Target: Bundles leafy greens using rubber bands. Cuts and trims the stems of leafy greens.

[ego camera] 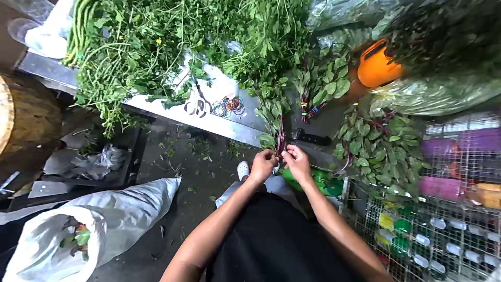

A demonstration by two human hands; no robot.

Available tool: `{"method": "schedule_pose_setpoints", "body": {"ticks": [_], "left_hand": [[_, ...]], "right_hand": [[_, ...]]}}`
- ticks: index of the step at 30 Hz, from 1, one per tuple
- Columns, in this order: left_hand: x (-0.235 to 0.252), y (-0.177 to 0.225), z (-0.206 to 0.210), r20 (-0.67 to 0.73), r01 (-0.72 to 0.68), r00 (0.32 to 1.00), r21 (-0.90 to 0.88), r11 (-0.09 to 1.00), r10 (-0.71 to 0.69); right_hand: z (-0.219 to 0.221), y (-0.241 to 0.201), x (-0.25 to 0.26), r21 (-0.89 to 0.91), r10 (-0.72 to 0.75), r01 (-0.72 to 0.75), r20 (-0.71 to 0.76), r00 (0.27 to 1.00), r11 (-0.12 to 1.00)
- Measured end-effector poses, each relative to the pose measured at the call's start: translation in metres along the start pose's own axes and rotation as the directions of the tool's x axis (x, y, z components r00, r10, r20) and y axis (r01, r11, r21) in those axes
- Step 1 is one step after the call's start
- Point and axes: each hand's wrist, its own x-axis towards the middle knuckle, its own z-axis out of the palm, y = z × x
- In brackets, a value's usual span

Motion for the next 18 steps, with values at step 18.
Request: {"method": "schedule_pose_setpoints", "body": {"ticks": [18], "left_hand": [[0.001,0.008,0.006,0.018,-0.018,1.0,-0.118,0.993,0.02]], "right_hand": [[-0.013,-0.006,-0.008,0.082,0.005,0.0,-0.061,0.998,0.997]]}}
